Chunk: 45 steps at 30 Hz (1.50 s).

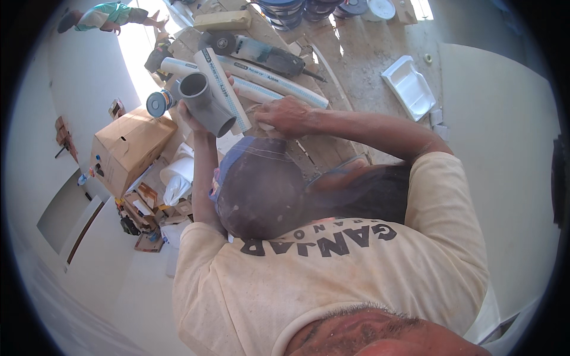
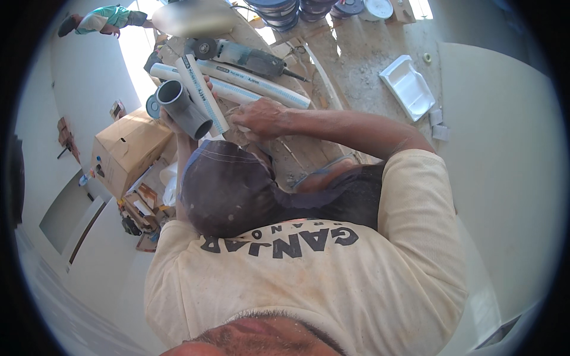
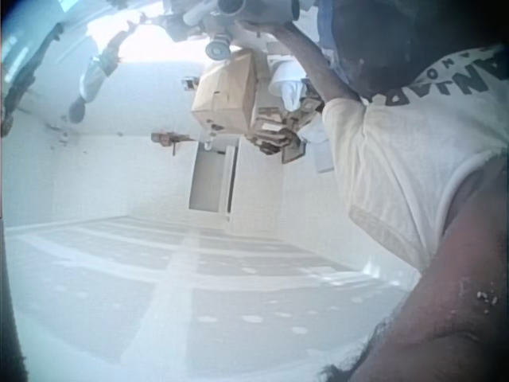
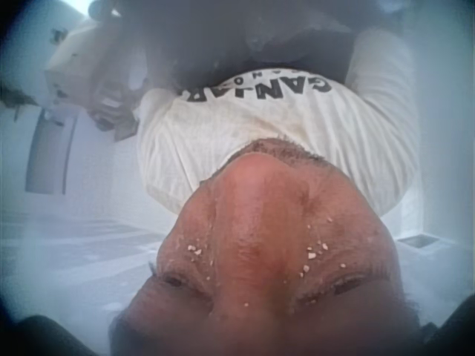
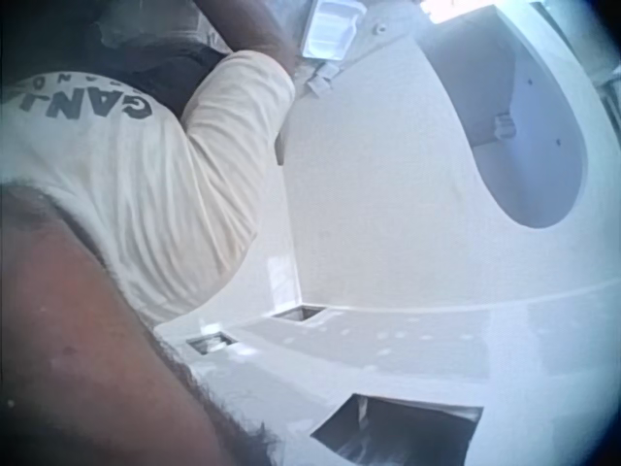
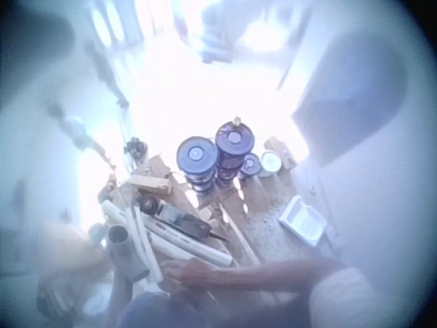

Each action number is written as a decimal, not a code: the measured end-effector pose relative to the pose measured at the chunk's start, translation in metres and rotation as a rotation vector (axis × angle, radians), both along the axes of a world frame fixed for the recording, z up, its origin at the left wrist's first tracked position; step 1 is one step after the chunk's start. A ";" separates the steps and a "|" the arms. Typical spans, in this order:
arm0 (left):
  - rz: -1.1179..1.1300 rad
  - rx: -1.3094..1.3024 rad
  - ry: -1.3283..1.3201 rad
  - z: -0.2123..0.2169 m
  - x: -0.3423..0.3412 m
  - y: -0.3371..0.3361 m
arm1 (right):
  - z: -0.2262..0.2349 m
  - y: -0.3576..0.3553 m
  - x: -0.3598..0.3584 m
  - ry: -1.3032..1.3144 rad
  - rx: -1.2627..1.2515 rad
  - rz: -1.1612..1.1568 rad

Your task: The person applies solvent to a PVC T-joint and a pipe section using an applicator, joins the two pieces together, and subsequently uses an angle grinder to cut a length of pipe.

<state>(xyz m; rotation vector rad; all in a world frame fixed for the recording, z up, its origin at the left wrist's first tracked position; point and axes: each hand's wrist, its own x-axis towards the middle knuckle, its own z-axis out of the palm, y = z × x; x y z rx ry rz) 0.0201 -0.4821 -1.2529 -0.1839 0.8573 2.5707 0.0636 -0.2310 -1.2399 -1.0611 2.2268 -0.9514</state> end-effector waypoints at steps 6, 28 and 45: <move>-0.038 -0.125 -0.001 0.008 -0.021 0.015 | 0.013 0.040 0.013 -0.049 0.028 0.006; -1.582 0.143 0.040 0.034 -0.045 0.391 | 0.076 0.196 0.329 -0.294 0.374 -1.944; -2.364 -0.263 0.549 -0.008 0.359 0.464 | -0.005 0.093 0.614 -0.558 0.700 -2.788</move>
